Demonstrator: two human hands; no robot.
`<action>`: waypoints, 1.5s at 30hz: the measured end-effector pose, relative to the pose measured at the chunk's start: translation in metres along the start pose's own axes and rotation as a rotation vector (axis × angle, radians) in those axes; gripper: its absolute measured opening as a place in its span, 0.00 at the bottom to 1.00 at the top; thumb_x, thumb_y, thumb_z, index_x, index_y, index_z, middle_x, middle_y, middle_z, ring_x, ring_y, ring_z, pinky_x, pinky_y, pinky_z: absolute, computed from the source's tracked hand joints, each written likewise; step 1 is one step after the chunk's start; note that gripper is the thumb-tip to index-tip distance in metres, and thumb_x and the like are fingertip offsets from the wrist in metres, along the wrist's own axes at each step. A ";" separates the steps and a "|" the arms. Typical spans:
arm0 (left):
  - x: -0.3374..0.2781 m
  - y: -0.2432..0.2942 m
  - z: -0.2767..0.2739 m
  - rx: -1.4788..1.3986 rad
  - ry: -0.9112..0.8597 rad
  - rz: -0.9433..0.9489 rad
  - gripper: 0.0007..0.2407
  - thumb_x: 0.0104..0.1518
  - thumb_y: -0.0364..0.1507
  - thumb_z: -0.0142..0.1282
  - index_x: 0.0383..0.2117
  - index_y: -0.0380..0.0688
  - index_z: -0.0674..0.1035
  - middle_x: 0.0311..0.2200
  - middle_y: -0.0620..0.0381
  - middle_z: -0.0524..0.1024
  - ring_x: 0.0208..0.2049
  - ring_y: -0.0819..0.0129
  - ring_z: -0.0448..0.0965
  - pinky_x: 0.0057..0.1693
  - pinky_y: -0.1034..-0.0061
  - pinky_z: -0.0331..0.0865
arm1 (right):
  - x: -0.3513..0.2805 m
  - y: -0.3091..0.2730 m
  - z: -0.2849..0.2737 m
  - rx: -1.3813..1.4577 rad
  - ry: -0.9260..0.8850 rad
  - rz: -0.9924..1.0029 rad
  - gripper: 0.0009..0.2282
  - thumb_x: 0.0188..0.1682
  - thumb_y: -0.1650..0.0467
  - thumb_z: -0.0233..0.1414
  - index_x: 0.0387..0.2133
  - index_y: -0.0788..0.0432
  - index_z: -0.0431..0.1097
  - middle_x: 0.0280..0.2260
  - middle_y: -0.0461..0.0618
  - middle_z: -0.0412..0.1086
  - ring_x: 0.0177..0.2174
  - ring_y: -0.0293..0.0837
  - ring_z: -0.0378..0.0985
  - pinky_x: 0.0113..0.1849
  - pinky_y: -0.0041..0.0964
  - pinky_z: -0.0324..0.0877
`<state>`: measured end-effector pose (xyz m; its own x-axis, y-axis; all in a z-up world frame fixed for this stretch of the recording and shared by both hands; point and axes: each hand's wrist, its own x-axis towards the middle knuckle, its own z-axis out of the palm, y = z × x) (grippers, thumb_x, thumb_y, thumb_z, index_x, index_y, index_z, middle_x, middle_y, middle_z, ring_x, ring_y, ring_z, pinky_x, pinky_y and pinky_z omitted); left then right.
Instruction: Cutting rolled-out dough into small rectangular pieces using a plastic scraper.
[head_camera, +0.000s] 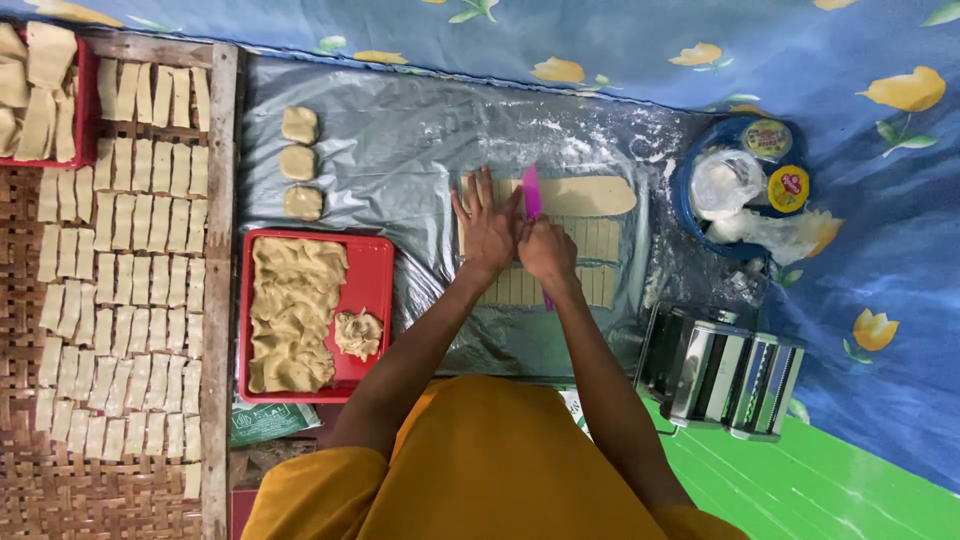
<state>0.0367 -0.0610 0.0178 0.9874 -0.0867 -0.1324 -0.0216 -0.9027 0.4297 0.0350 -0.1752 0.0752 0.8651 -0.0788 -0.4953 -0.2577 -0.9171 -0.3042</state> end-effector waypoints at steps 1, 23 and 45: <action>0.001 -0.002 0.005 0.000 0.002 0.000 0.23 0.64 0.43 0.48 0.67 0.74 0.62 0.74 0.39 0.35 0.74 0.40 0.31 0.70 0.32 0.24 | -0.003 -0.005 -0.001 0.000 0.001 -0.002 0.20 0.55 0.62 0.40 0.43 0.68 0.72 0.38 0.71 0.76 0.40 0.71 0.80 0.40 0.65 0.73; -0.017 -0.002 0.019 0.045 -0.016 0.002 0.21 0.63 0.45 0.46 0.64 0.72 0.68 0.73 0.39 0.41 0.74 0.39 0.32 0.69 0.32 0.26 | -0.044 -0.007 -0.007 -0.013 -0.089 -0.025 0.19 0.54 0.66 0.40 0.37 0.72 0.74 0.33 0.74 0.76 0.36 0.71 0.81 0.36 0.66 0.73; -0.011 0.008 0.009 0.022 0.022 0.034 0.20 0.60 0.40 0.50 0.61 0.70 0.72 0.71 0.39 0.48 0.73 0.40 0.41 0.69 0.36 0.35 | -0.021 0.026 -0.010 0.103 0.006 -0.086 0.24 0.58 0.63 0.36 0.44 0.76 0.70 0.27 0.74 0.74 0.30 0.70 0.81 0.32 0.64 0.72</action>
<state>0.0239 -0.0711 0.0148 0.9892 -0.1084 -0.0984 -0.0583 -0.9084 0.4140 0.0144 -0.2010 0.0857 0.8887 -0.0042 -0.4586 -0.2246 -0.8758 -0.4272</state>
